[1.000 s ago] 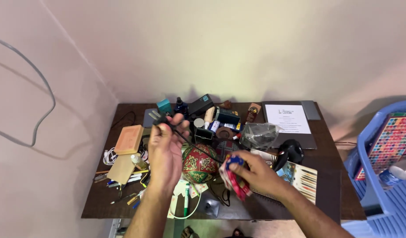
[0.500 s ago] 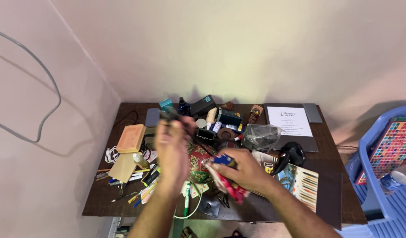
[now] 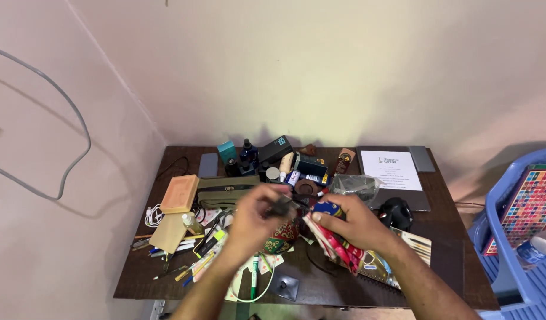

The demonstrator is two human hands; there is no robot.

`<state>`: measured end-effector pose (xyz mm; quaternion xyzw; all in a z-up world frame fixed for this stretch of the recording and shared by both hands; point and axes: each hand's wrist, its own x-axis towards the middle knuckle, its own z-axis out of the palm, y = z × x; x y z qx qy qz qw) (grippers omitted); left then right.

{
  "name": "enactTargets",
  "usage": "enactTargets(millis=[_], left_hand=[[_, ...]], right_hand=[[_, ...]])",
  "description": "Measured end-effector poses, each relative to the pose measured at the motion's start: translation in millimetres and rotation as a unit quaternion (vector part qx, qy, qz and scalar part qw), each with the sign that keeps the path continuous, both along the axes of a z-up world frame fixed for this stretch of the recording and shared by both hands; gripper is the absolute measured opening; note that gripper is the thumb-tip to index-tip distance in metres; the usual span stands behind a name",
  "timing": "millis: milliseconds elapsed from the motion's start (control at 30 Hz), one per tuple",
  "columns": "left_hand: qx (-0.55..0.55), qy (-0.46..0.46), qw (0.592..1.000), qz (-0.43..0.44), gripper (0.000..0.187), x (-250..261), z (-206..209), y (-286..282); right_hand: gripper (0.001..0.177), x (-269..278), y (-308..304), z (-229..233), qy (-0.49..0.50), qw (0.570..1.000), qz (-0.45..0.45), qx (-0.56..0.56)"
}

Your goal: Folding a cloth and then assembling or adjusting parts of a hairdryer on a cluttered desk.

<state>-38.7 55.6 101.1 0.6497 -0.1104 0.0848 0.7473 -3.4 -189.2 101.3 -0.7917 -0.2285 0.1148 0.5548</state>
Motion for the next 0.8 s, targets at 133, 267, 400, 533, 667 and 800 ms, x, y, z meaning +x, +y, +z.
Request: enactTargets(millis=[133, 267, 400, 533, 667, 800], left_hand=[[0.141, 0.099, 0.985, 0.017, 0.029, -13, 19, -21], [0.139, 0.052, 0.989, 0.022, 0.017, -10, 43, -8], [0.243, -0.06, 0.956, 0.156, 0.022, -6, 66, 18], [0.202, -0.072, 0.952, 0.22, 0.023, 0, 63, 38], [0.192, -0.057, 0.936, 0.289, 0.015, 2, 61, 43], [0.104, -0.035, 0.912, 0.396, 0.009, 18, 44, 60]], right_hand=[[0.022, 9, 7, 21, 0.002, 1.0, 0.018, 0.007], [0.023, 11, 10, 24, 0.01, 0.998, 0.05, 0.022], [0.023, 11, -10, -7, 0.014, 0.997, 0.076, 0.008], [0.02, 6, -25, -10, 0.026, 0.997, 0.07, 0.014], [0.018, 4, -23, 6, 0.044, 0.996, 0.083, -0.009], [0.018, 12, -25, 1, -0.035, 0.986, 0.152, -0.054]])
